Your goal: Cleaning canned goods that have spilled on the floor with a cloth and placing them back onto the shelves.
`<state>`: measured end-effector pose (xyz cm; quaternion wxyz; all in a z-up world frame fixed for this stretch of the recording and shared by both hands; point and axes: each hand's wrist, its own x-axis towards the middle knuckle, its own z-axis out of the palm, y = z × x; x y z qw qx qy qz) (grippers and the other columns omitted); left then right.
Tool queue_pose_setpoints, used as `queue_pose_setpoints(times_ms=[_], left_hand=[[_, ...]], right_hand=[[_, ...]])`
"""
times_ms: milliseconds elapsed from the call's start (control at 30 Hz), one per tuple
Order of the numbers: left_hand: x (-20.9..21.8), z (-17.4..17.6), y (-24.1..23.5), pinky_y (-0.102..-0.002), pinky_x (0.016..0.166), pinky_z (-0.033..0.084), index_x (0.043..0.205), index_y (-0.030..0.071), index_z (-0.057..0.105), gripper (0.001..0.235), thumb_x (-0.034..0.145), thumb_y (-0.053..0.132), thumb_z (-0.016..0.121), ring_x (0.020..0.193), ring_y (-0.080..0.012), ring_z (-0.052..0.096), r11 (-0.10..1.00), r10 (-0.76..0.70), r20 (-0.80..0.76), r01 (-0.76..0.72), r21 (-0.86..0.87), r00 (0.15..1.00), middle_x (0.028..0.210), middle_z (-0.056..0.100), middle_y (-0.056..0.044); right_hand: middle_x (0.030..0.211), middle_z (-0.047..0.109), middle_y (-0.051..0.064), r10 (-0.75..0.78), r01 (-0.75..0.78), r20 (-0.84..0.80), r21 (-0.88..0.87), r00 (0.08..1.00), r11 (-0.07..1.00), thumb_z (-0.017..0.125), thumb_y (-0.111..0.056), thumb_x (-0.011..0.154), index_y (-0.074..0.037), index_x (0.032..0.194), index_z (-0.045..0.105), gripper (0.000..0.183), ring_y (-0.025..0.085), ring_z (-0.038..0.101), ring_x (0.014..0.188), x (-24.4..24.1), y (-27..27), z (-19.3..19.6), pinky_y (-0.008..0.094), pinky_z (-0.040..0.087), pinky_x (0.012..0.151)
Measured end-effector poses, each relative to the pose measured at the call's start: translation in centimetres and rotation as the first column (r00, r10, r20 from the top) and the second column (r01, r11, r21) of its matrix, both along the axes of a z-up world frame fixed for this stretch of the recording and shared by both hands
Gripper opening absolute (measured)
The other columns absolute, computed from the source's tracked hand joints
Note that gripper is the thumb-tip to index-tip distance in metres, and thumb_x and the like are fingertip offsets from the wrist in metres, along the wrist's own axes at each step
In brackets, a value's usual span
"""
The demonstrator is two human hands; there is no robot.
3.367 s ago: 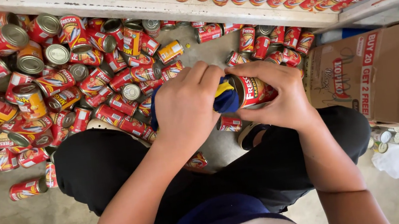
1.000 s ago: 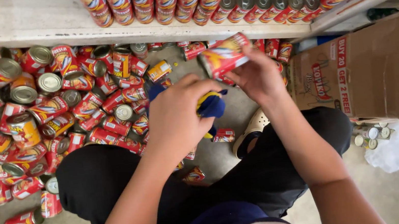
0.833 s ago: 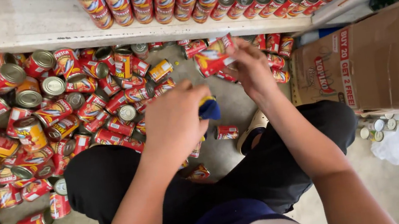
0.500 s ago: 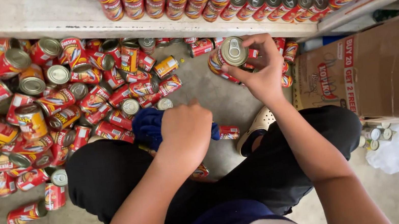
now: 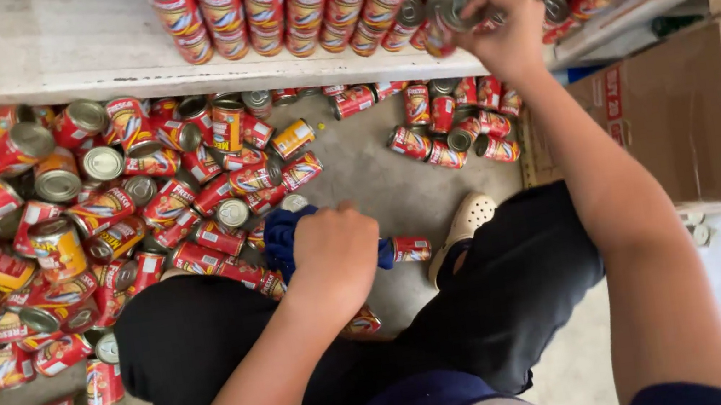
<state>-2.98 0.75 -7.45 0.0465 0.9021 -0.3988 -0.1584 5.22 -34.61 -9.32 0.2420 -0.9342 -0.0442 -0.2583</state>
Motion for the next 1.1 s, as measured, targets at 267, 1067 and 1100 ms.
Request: queue_pose_setpoints(times_ms=[267,1067,1100], left_hand=[[0.1,-0.6,0.0,-0.045,0.061,0.053,0.081,0.009,0.079,0.015,0.072,0.021,0.078,0.070,-0.0343,0.068,1.000,-0.004,-0.030,0.005,0.017,1.000,0.089,0.069,-0.014],[0.1,-0.2,0.8,-0.042,0.057,0.052,0.082,0.011,0.078,0.013,0.084,0.013,0.065,0.071,-0.0322,0.069,0.999,0.038,0.028,-0.038,0.022,0.999,0.091,0.068,-0.012],[0.1,-0.1,0.9,-0.043,0.057,0.053,0.083,0.011,0.078,0.014,0.085,0.012,0.064,0.071,-0.0323,0.069,0.999,0.037,0.025,-0.038,0.016,0.999,0.092,0.068,-0.013]], right_hand=[[0.082,0.069,0.006,0.014,-0.005,-0.017,0.415,1.000,0.910,0.089,0.008,0.085,0.000,0.092,0.071,0.021,0.012,0.059,0.068,4.4,-4.2,-4.6,0.024,0.051,0.064],[0.096,0.068,0.010,0.145,-0.128,-0.074,0.197,0.987,0.972,0.079,0.017,0.077,0.001,0.109,0.064,0.039,0.018,0.064,0.079,6.5,-3.2,-6.2,0.029,0.055,0.069],[0.097,0.067,0.011,0.145,-0.131,-0.061,0.191,0.988,0.973,0.077,0.016,0.078,0.001,0.114,0.063,0.041,0.018,0.064,0.080,6.4,-3.0,-6.1,0.028,0.054,0.069]])
